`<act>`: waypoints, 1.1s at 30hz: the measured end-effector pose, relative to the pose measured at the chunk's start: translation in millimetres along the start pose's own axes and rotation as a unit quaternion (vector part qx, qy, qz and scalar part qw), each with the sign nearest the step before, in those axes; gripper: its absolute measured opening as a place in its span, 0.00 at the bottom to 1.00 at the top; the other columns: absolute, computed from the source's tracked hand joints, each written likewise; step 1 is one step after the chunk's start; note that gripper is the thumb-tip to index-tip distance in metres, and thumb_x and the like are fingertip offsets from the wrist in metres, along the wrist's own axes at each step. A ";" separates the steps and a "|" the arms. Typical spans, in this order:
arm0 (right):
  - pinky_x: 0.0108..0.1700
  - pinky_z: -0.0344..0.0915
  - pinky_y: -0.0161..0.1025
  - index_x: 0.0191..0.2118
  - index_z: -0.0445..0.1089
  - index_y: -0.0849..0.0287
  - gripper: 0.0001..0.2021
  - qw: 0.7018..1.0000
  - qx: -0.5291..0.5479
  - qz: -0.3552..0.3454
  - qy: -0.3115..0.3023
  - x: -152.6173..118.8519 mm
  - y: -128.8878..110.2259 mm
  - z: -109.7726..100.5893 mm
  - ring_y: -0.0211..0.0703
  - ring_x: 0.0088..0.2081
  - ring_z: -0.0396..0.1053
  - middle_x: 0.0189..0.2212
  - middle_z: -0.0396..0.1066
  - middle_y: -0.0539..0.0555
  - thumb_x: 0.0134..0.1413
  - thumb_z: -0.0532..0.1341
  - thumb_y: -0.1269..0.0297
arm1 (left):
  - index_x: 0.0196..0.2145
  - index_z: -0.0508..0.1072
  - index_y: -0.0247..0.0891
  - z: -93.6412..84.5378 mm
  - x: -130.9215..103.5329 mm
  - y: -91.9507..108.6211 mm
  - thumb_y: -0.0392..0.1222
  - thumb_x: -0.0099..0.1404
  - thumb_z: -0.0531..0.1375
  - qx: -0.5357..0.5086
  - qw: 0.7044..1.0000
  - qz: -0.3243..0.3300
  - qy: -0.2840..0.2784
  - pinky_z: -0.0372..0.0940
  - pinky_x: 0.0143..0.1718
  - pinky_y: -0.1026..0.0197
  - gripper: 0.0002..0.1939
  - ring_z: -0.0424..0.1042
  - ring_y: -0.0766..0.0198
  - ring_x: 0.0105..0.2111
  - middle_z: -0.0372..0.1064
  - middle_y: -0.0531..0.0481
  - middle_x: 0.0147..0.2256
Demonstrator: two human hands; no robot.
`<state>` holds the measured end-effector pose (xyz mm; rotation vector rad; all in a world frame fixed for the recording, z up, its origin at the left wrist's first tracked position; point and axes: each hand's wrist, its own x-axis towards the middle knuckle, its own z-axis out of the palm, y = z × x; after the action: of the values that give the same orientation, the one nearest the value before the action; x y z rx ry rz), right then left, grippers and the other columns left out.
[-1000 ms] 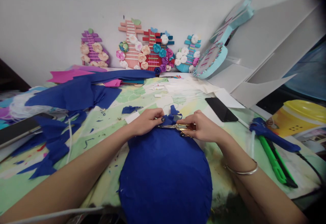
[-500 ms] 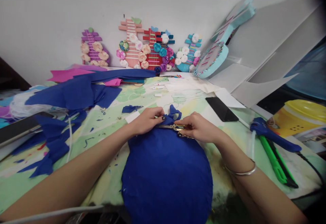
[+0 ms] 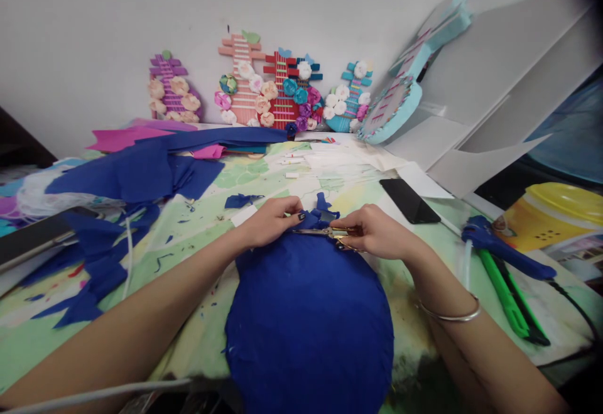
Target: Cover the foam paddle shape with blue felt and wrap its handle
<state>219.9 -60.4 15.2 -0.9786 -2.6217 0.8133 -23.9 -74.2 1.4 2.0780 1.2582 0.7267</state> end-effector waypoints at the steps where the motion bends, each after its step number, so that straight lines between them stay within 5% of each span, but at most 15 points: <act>1: 0.26 0.50 0.34 0.41 0.76 0.61 0.12 1.000 0.005 0.001 -0.002 0.5 0.1 0.7 0.34 0.21 0.58 0.18 0.67 0.46 0.51 0.60 0.66 | 0.28 0.64 0.37 0.2 0.0 0.0 0.40 0.60 0.53 0.000 1.000 0.000 0.000 0.55 0.30 0.63 0.05 0.59 0.65 0.28 0.62 0.54 0.27; 33: 0.26 0.47 0.36 0.39 0.76 0.61 0.11 0.999 0.034 0.019 -0.009 1.1 1.0 2.3 0.34 0.21 0.52 0.18 0.64 0.47 0.50 0.61 0.64 | 0.28 0.63 0.37 2.8 0.1 2.3 0.38 0.59 0.52 0.012 1.000 0.002 -0.007 0.54 0.30 0.63 0.04 0.59 0.65 0.28 0.61 0.54 0.26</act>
<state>218.7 -60.1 12.8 -1.0094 -2.5793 0.9175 -20.5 -75.5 1.2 2.1014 1.2611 0.7015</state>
